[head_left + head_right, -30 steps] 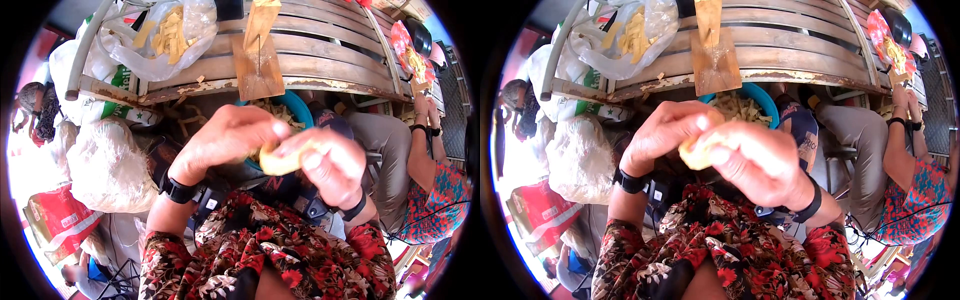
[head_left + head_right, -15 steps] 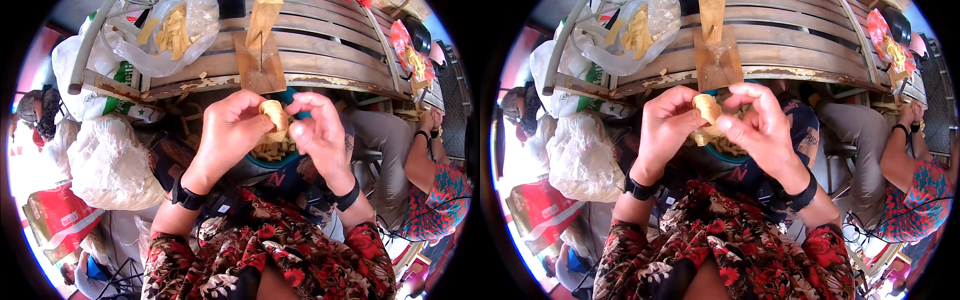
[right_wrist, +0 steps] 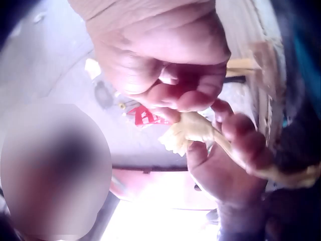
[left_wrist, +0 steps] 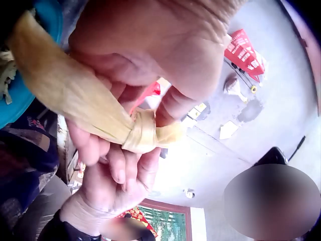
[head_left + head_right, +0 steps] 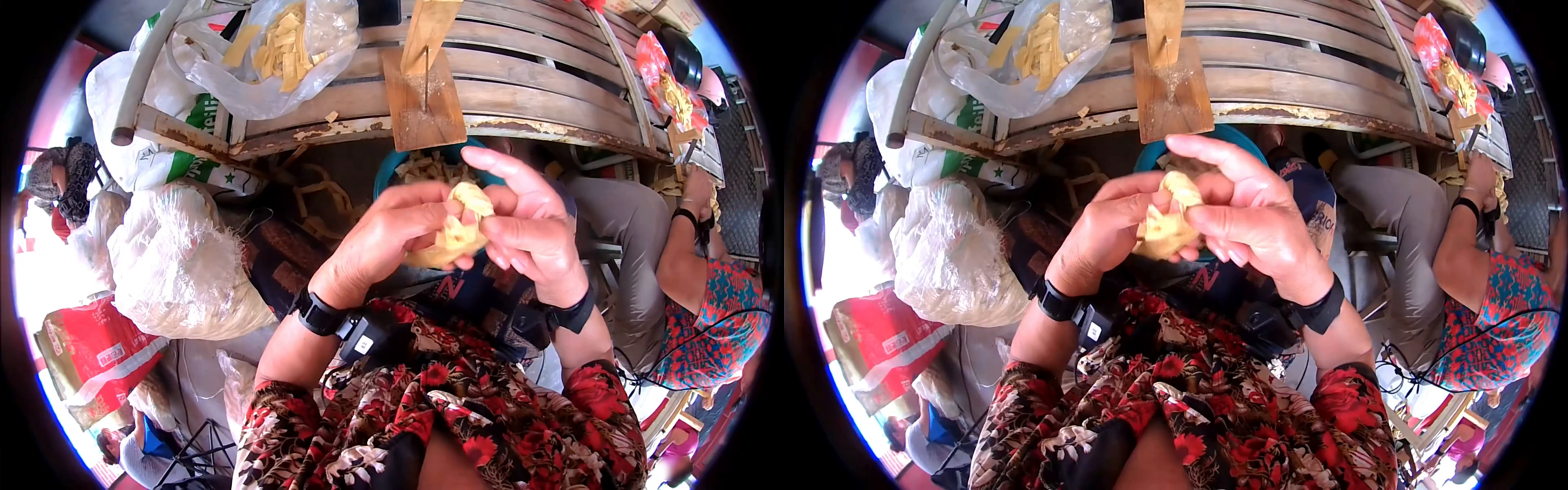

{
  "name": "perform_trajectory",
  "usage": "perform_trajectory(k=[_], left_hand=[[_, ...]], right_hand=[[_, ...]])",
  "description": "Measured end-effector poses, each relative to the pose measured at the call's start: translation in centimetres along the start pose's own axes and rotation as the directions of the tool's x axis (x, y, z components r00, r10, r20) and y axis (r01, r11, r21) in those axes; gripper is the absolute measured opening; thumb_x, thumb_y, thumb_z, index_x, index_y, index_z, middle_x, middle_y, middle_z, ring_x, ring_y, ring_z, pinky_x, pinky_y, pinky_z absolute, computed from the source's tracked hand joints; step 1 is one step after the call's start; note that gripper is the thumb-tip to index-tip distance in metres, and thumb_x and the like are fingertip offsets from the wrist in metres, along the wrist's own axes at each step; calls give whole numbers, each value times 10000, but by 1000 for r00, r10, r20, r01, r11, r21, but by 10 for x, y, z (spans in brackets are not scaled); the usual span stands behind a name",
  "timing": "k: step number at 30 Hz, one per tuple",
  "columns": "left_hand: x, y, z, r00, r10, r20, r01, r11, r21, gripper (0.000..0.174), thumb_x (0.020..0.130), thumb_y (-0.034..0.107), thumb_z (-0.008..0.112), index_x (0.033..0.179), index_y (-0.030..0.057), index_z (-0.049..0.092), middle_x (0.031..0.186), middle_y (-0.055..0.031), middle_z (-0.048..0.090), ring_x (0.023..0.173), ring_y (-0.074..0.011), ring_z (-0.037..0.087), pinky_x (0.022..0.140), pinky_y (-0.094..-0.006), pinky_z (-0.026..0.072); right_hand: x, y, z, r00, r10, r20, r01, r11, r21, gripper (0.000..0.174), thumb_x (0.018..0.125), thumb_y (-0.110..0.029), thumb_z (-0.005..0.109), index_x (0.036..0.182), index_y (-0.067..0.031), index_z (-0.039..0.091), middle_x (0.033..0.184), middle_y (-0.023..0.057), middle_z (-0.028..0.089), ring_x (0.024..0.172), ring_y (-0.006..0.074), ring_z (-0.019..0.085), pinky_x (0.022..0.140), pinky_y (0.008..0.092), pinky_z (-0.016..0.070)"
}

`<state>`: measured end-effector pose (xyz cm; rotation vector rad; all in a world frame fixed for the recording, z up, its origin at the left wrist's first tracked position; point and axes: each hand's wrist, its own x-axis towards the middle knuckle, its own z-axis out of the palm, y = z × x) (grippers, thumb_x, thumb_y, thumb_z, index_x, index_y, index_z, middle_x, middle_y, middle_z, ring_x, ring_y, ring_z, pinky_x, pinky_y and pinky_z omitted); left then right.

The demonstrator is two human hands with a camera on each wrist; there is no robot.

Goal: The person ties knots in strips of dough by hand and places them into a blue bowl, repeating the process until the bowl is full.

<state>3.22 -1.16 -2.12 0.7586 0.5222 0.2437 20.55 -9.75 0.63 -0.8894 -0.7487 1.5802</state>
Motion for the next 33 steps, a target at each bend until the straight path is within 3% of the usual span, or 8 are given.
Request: perform_trajectory(k=[5, 14, 16, 19, 24, 30, 31, 33], left_hand=[[-3, 10, 2, 1000, -9, -16, 11, 996, 87, 249, 876, 210, 576, 978, -17, 568, 749, -53, 601, 608, -122, 587, 538, -243, 478], [-19, 18, -15, 934, 335, -122, -256, 869, 424, 197, 813, 82, 685, 987, -4, 651, 846, -27, 652, 788, -65, 573, 706, -204, 468], [-21, 19, -22, 908, 398, -130, -252, 767, 590, 122, 808, 69, 683, 905, -4, 674, 838, -27, 660, 770, -69, 576, 696, -210, 468], [-21, 26, -15, 848, 527, -59, -349, 638, 686, 111, 788, 75, 699, 877, 11, 683, 800, -44, 663, 732, -93, 589, 662, -226, 471], [-13, 29, -3, 717, 654, 241, -502, 245, 829, 146, 744, 58, 711, 885, 26, 691, 709, -47, 609, 603, -136, 550, 536, -240, 421], [-21, 44, -29, 605, 617, 503, -447, -259, 856, 126, 717, 82, 733, 832, 64, 685, 697, -64, 627, 546, -193, 572, 476, -271, 440], [-21, 40, -35, 753, 630, 192, -370, 163, 915, 98, 748, 87, 716, 828, 41, 683, 684, -48, 626, 563, -149, 570, 512, -248, 442], [-5, 39, -41, 808, 589, -18, -255, 378, 890, 102, 772, 96, 700, 838, 22, 677, 677, -40, 622, 585, -109, 552, 537, -233, 438]], right_hand=[[0, 6, 4, 940, -250, -233, 97, 849, -520, 347, 895, -143, 578, 1217, -59, 481, 865, 13, 578, 608, 5, 472, 478, 145, 366], [-15, -4, -6, 980, 48, -193, -104, 951, -292, 288, 951, -289, 493, 822, -40, 561, 580, -15, 499, 437, 37, 454, 406, 162, 358], [-12, -11, -5, 966, 240, -98, -259, 882, -393, 298, 949, -290, 497, 891, -11, 588, 650, 22, 569, 506, 68, 530, 477, 175, 420], [-2, -5, -28, 1000, -4, 1, 4, 845, -535, 537, 950, -453, 411, 1033, 39, 612, 869, 113, 655, 773, 165, 632, 744, 284, 489], [16, -14, -11, 905, 403, 140, -390, 914, -109, 577, 943, -477, 392, 1000, 57, 603, 735, 130, 651, 589, 190, 636, 599, 270, 514], [15, -12, -25, 760, 592, 270, -568, 806, -167, 351, 950, -339, 461, 816, -19, 520, 553, -11, 467, 455, 65, 506, 427, 167, 414], [18, -13, -25, 789, 581, 198, -549, 813, -196, 345, 955, -343, 457, 827, -29, 523, 581, -4, 498, 463, 53, 510, 393, 157, 375], [34, -13, -27, 850, 525, 56, -473, 804, -359, 327, 962, -316, 446, 836, -23, 521, 556, -29, 453, 415, 28, 425, 576, 227, 479]])
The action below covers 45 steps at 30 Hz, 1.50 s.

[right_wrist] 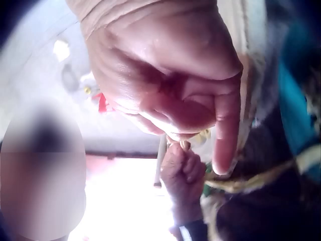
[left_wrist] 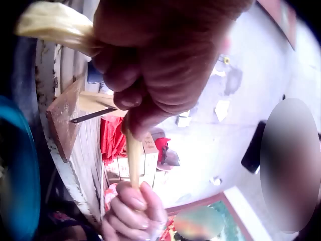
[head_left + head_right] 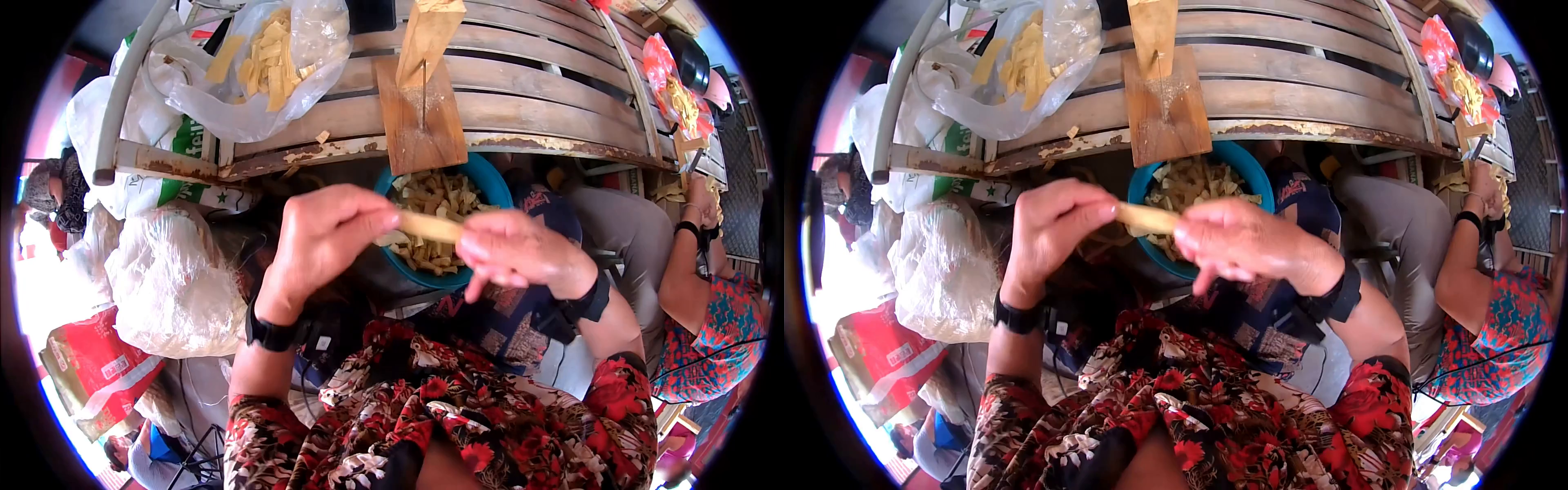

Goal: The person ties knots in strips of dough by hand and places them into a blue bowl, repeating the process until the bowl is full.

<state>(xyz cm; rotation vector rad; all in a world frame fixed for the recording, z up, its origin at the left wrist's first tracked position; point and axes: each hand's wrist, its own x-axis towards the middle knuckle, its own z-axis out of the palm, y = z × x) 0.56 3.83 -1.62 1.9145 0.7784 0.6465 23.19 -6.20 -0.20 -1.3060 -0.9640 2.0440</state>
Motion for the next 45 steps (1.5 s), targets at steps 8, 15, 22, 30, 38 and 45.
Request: perform_trajectory(k=[8, 15, 22, 30, 38, 45], left_hand=[[87, -52, 27, 953, -215, -211, 260, 942, 213, 238, 811, 220, 669, 852, -14, 657, 640, -70, 598, 612, -77, 524, 571, -252, 429], [81, -53, 27, 915, -361, -180, 367, 930, 5, 248, 786, 240, 667, 824, -5, 656, 631, -131, 609, 571, -183, 583, 580, -311, 463], [26, 30, 9, 929, -218, 301, 359, 734, -577, 286, 825, 50, 642, 1104, 45, 580, 769, -21, 610, 559, -60, 537, 487, -175, 419], [13, 48, 10, 825, -239, 513, 439, 842, -314, 242, 858, 164, 580, 1004, -26, 614, 947, -74, 629, 896, -119, 559, 777, -239, 441], [-6, 49, 28, 922, -210, 324, 383, 602, -700, 309, 784, -14, 625, 1076, 32, 531, 900, -67, 635, 745, -145, 629, 597, -231, 523], [-8, 39, 39, 969, -240, 61, 239, 840, -487, 133, 792, 38, 660, 923, 21, 645, 764, -29, 649, 676, -74, 590, 590, -214, 483]], right_hand=[[94, 3, -64, 642, -589, -491, 146, 722, -676, 282, 916, -314, 519, 886, -34, 541, 618, 36, 539, 454, 106, 467, 437, 248, 374], [71, -17, -58, 727, -389, -565, -236, 632, -738, 350, 873, -373, 571, 846, -28, 626, 715, 112, 574, 658, 225, 555, 634, 314, 440], [26, -10, -19, 632, -501, -591, 628, 778, 12, 266, 919, -226, 549, 985, 21, 622, 824, 100, 652, 680, 163, 639, 680, 262, 527], [-27, -11, 50, 563, -810, -166, 744, 583, -327, 178, 942, -135, 497, 929, 29, 563, 824, 112, 656, 766, 161, 655, 700, 259, 515], [-15, 21, 36, 869, -376, -321, 438, 887, 148, 273, 930, -267, 535, 855, -7, 576, 722, 55, 598, 558, 103, 566, 517, 193, 454], [-6, 24, 53, 597, -598, -535, 644, 755, -124, 299, 857, -101, 639, 1116, -35, 505, 831, 26, 547, 563, 20, 455, 486, 148, 392]])
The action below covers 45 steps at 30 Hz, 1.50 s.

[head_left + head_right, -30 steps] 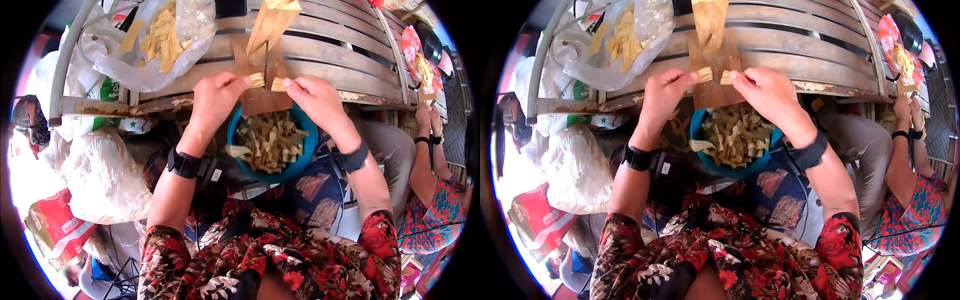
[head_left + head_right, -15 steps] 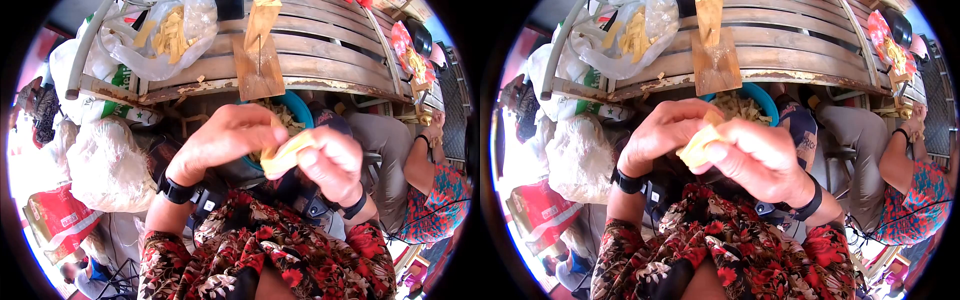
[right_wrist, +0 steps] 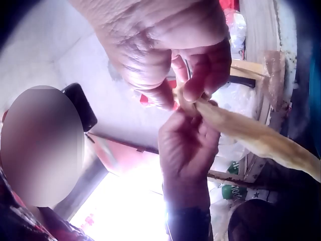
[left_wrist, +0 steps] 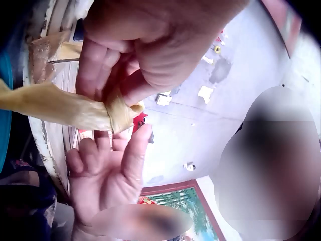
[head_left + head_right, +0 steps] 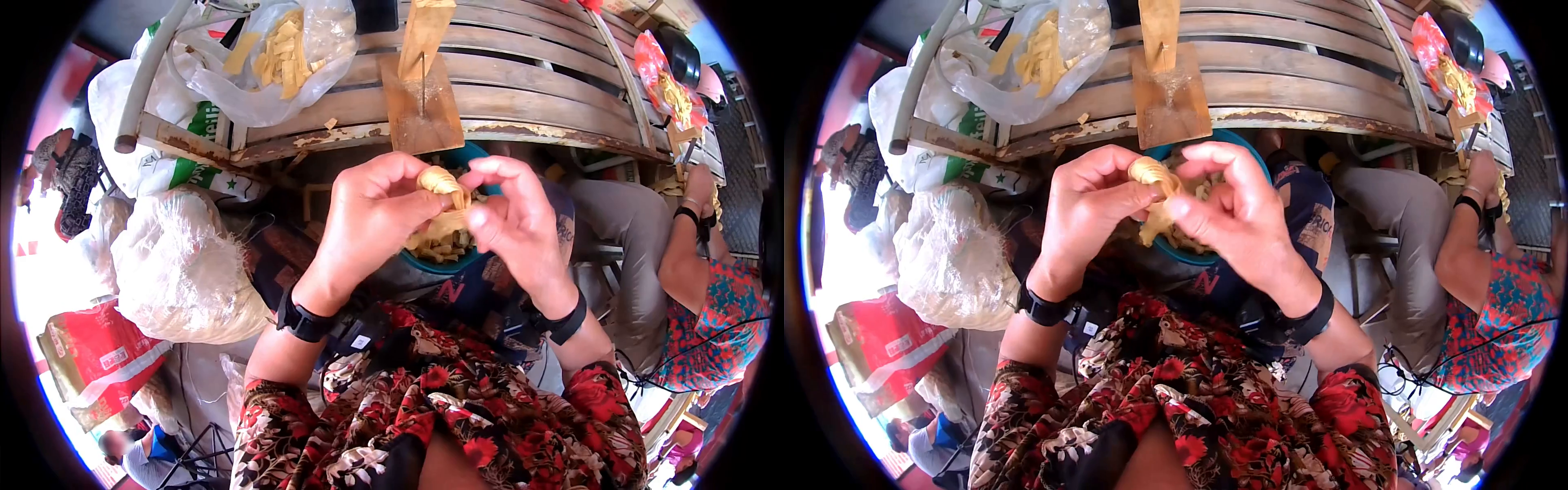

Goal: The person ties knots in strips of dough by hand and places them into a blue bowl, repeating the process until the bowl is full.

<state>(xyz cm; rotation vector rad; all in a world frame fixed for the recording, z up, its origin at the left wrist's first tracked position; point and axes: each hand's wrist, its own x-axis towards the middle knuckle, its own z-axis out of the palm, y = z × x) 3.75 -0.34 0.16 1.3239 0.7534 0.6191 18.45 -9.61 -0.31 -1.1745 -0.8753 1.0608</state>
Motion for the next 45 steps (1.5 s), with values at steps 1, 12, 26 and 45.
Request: perform_trajectory(k=[1, 12, 26, 45], left_hand=[[0, -6, 5, 996, 82, -19, -80, 993, 89, 134, 789, 34, 659, 922, 19, 646, 763, -29, 650, 677, -70, 588, 590, -215, 481], [-5, -20, 2, 938, -240, 252, 337, 806, -487, 193, 816, 131, 590, 965, 7, 581, 839, -50, 629, 692, -118, 607, 634, -234, 488], [-13, 4, -1, 888, -269, 373, 349, 923, -165, 274, 866, 238, 611, 1024, 15, 588, 735, -2, 585, 592, -65, 524, 541, -186, 406], [11, 1, -48, 778, 506, 372, -623, 545, 562, 141, 700, 84, 731, 829, 59, 681, 634, -68, 599, 557, -222, 591, 488, -290, 441]], right_hand=[[-3, 0, -4, 997, 14, 78, -1, 986, -165, 420, 841, -28, 623, 1217, -48, 435, 936, 38, 558, 602, 12, 471, 485, 150, 392], [-2, -2, -17, 894, 258, 365, -437, 675, 594, 532, 796, 59, 553, 1301, -5, 401, 921, 107, 622, 399, 24, 374, 376, 176, 308], [-12, -18, -17, 921, 323, 216, -328, 945, -17, 316, 953, -248, 496, 708, -49, 511, 597, -29, 482, 460, 18, 378, 405, 184, 284], [45, -13, -33, 493, 584, 644, -616, 758, -215, 329, 981, -301, 381, 825, -29, 481, 549, -41, 387, 415, 37, 410, 644, 270, 528]])
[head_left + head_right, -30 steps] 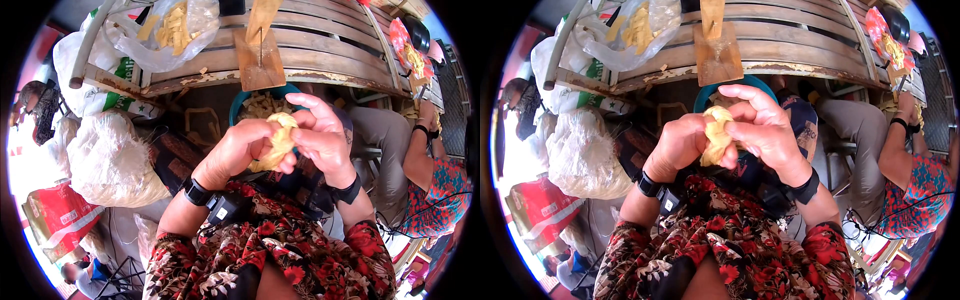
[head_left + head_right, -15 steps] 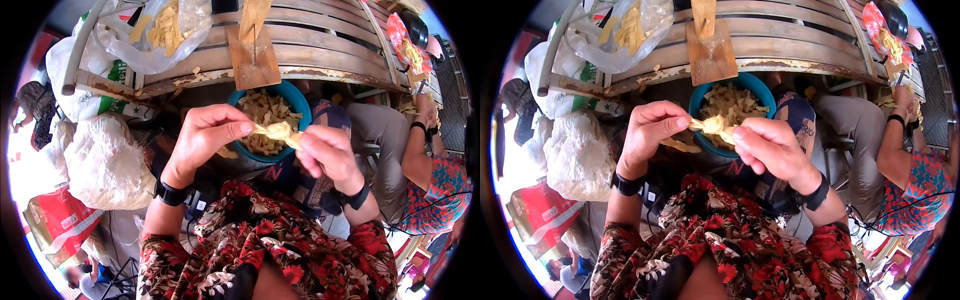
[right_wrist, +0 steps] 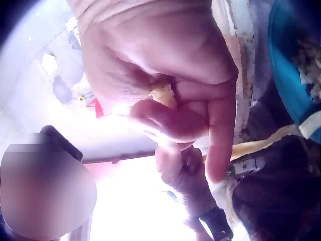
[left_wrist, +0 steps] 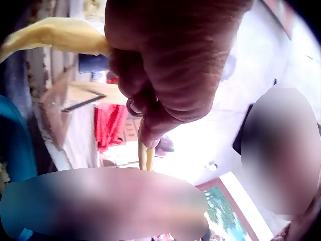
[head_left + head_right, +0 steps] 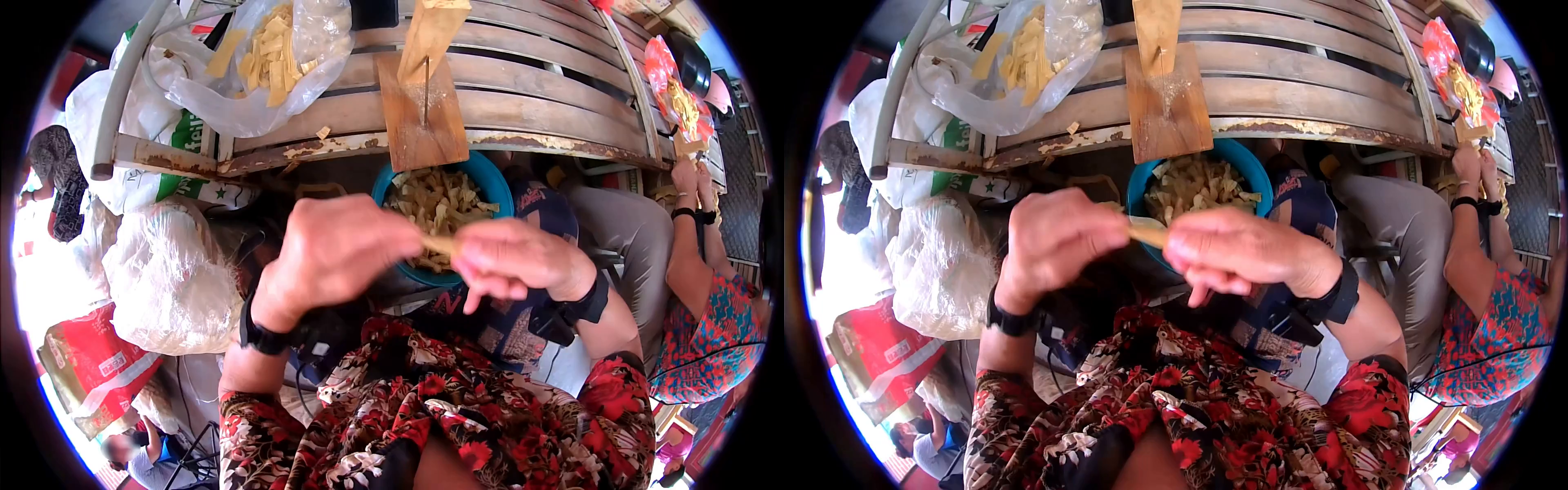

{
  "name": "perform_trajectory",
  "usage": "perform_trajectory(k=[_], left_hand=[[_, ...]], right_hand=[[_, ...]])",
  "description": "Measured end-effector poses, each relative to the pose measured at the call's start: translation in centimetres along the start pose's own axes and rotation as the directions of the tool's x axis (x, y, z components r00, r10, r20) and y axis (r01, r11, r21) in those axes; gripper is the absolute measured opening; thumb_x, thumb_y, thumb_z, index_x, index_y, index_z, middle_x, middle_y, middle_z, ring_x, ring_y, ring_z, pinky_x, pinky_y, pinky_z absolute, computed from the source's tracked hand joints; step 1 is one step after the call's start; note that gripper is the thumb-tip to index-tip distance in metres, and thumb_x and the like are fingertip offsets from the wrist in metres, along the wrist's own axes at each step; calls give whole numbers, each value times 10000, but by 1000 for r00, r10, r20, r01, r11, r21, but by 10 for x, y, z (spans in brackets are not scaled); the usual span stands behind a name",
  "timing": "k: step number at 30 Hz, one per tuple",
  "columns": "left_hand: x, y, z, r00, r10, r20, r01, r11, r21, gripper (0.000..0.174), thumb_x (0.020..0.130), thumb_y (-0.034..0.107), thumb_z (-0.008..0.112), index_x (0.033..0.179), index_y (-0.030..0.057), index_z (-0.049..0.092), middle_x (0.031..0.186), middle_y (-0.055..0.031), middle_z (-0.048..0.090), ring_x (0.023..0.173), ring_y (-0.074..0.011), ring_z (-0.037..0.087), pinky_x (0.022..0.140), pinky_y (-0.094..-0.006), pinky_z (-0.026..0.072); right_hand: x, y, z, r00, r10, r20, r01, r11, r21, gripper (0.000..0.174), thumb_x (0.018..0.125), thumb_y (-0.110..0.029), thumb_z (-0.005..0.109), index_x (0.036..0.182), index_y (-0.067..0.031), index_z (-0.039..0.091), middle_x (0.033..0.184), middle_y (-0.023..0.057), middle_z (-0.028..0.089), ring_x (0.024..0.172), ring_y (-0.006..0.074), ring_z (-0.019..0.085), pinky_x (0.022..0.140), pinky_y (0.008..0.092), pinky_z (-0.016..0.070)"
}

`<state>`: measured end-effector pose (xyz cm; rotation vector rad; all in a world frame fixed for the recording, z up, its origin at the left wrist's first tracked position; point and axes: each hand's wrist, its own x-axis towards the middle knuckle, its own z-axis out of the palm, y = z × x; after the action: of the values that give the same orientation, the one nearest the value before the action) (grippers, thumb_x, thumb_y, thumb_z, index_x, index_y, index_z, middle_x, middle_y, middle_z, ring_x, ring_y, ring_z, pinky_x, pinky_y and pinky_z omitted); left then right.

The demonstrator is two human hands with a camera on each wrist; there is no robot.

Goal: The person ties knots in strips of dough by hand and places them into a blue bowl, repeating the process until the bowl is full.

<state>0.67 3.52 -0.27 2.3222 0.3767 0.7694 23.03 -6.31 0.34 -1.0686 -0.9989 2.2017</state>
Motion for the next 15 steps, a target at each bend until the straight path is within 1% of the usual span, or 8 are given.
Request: perform_trajectory(k=[1, 3, 5, 7, 9, 11, 13, 15], left_hand=[[0, -10, 4, 986, -165, 4, 165, 982, -88, 130, 730, 84, 718, 840, 32, 674, 666, -62, 617, 592, -175, 602, 531, -266, 457], [9, -25, 13, 861, -504, 66, 502, 823, -267, 148, 754, 131, 720, 858, 37, 674, 720, -68, 653, 603, -120, 591, 553, -258, 465], [22, -45, 21, 827, -562, -20, 538, 800, -267, 162, 773, 147, 710, 873, 26, 672, 690, -70, 650, 625, -69, 576, 558, -227, 449], [37, -63, 27, 756, -653, -48, 632, 747, -208, 213, 768, 217, 708, 852, 25, 671, 661, -106, 643, 615, -137, 616, 566, -267, 465], [50, -82, 39, 790, -587, -177, 582, 809, -86, 254, 763, 267, 699, 830, 23, 668, 659, -134, 635, 619, -217, 626, 575, -308, 473], [57, -94, 51, 782, -571, -252, 590, 807, 1, 284, 758, 302, 691, 811, 24, 666, 670, -158, 627, 631, -291, 622, 583, -348, 478], [60, -100, 60, 737, -610, -291, 648, 760, 47, 301, 751, 325, 685, 794, 28, 664, 696, -179, 621, 651, -357, 603, 591, -389, 478], [53, -105, 53, 680, -705, -202, 700, 706, -108, 320, 757, 318, 700, 750, 1, 658, 603, -117, 607, 551, -220, 585, 534, -318, 453]], right_hand=[[6, -3, -4, 996, 13, -85, -13, 1000, 8, 334, 974, -324, 405, 819, -39, 484, 549, -54, 399, 405, 29, 388, 633, 259, 525], [24, 4, -20, 976, -72, -203, 45, 990, -137, 316, 969, -315, 424, 827, -41, 494, 545, -54, 416, 408, 22, 408, 591, 235, 512], [38, -3, -31, 899, -176, -401, 52, 952, -303, 252, 963, -271, 445, 854, -55, 513, 547, -53, 441, 415, 12, 403, 514, 192, 461], [55, -8, -47, 775, -278, -568, -25, 884, -468, 231, 947, -269, 471, 853, -65, 526, 590, -34, 500, 434, 26, 410, 456, 201, 381], [74, -1, -68, 582, -616, -531, -29, 637, -771, 270, 902, -280, 508, 783, -39, 515, 588, 91, 550, 479, 224, 536, 471, 330, 424], [88, -1, -82, 457, -727, -512, -127, 517, -847, 257, 874, -265, 519, 789, -22, 516, 643, 162, 572, 565, 355, 554, 529, 396, 440], [92, 0, -87, 492, -648, -581, -250, 535, -807, 294, 868, -300, 508, 769, -25, 547, 672, 177, 591, 647, 370, 575, 572, 397, 453], [83, 0, -90, 499, -559, -663, -337, 580, -742, 320, 867, -324, 504, 753, -31, 564, 660, 165, 591, 669, 343, 588, 600, 390, 458]])
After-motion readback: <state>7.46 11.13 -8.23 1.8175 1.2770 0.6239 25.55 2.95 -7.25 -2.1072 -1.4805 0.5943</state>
